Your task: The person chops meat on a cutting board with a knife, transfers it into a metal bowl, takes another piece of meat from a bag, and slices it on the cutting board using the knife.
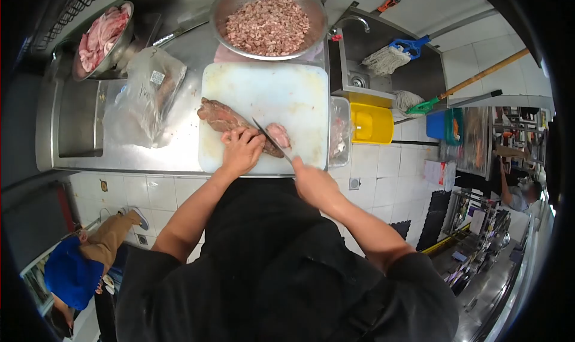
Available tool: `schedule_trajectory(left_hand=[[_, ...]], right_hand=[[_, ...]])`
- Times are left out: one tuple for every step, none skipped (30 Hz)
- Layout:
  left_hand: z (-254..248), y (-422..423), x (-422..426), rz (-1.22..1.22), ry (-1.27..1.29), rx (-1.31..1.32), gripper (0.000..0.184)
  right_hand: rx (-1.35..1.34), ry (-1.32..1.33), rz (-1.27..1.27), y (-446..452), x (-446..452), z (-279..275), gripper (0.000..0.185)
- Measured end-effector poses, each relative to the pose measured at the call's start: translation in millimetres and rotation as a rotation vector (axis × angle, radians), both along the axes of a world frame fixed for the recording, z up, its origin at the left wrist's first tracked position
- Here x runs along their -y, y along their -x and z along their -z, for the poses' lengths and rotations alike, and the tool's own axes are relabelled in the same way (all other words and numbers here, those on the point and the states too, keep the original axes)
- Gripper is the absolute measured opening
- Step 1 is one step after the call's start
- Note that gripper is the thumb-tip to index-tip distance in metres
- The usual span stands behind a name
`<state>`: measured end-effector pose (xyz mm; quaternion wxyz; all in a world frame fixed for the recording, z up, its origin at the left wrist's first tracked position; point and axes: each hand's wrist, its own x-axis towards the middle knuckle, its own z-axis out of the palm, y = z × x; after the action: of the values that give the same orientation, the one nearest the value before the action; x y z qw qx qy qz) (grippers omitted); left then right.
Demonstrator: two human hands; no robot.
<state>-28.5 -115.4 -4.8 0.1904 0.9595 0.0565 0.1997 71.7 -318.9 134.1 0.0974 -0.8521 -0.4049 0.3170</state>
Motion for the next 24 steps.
schedule_trajectory(left_hand=[[0.9,-1.4,1.5,-0.010,0.011,-0.003,0.018],[3.0,-0.4,3.2,-0.014,0.018,-0.006,0.018],[2.3,0.1,3.1,-0.020,0.018,-0.018,0.018],[1.0,-0.4,2.2,-0.021,0.013,-0.024,0.019],[0.5,-1.0,2.0,-0.019,0.011,-0.019,0.019],[0.6,-1.9,0.6,-0.014,0.027,-0.017,0.018],[1.2,-1.2,-0.5,-0.008,0.042,-0.020,0.017],[1.6,3.3,-0.6,0.004,0.036,-0.027,0.017],[2.6,4.4,-0.9,0.003,0.037,-0.022,0.017],[3.4,-0.6,-1.1,-0.009,0.039,-0.007,0.017],[5.3,-2.0,-0.9,-0.006,0.044,-0.008,0.017],[8.1,-0.9,-0.2,-0.005,0.060,0.013,0.017],[10.0,-0.9,-0.3,-0.011,0.073,0.039,0.017],[8.0,-0.9,0.0,-0.016,0.074,0.040,0.017],[4.1,-0.7,-0.4,-0.006,0.046,0.032,0.017],[0.9,-0.5,-0.8,0.004,0.018,0.023,0.017],[0.4,-0.6,-0.8,0.002,0.020,0.019,0.017],[0.9,-1.5,-0.5,-0.009,0.007,0.026,0.017],[1.3,-1.3,1.1,-0.018,-0.005,0.034,0.016],[1.2,-0.9,3.0,-0.020,-0.001,0.034,0.016],[1.1,-1.7,2.8,-0.019,0.005,0.034,0.016],[0.6,-2.3,0.7,-0.018,0.007,0.034,0.015],[0.2,0.3,0.7,-0.012,0.004,0.030,0.015],[1.9,1.9,1.7,-0.008,0.017,0.024,0.015]], right_hand=[[-0.050,0.085,0.024,3.9,14.2,-5.5,0.029],[-0.107,0.177,0.046,8.4,23.2,-7.9,0.035],[-0.113,0.184,0.045,11.0,19.7,9.4,0.035],[-0.054,0.067,0.058,11.8,9.1,41.5,0.033],[0.011,-0.054,0.069,7.5,-0.8,59.0,0.032],[0.019,-0.062,0.069,-1.1,-9.5,59.0,0.032],[0.024,-0.039,0.045,-7.6,-17.0,59.0,0.027],[0.020,-0.012,0.030,-5.7,-19.7,57.5,0.023],[0.020,-0.015,0.045,-3.6,-17.4,47.0,0.023],[0.011,-0.005,0.024,-7.6,-12.3,28.5,0.024],[-0.007,0.010,0.004,-6.6,-4.1,9.8,0.024],[-0.013,0.019,0.006,-1.6,5.6,-12.0,0.024],[-0.041,0.067,-0.002,1.7,12.9,-34.9,0.024],[-0.067,0.111,-0.010,3.8,16.6,-46.0,0.024],[-0.067,0.111,-0.015,5.2,17.8,-46.7,0.024],[-0.078,0.173,-0.001,6.5,18.3,-46.7,0.023],[-0.091,0.237,0.016,7.9,18.9,-46.0,0.023],[-0.096,0.240,0.015,9.1,11.5,-31.3,0.023],[-0.068,0.130,0.027,9.9,-2.6,-5.4,0.022],[-0.036,0.019,0.035,8.4,-11.8,8.7,0.021],[-0.033,0.018,0.031,5.3,-15.5,9.4,0.021],[-0.031,0.026,0.026,2.9,-19.7,10.3,0.020],[-0.037,0.035,0.030,4.7,-21.4,10.8,0.019],[-0.039,0.033,0.039,9.5,-13.5,2.0,0.019]])
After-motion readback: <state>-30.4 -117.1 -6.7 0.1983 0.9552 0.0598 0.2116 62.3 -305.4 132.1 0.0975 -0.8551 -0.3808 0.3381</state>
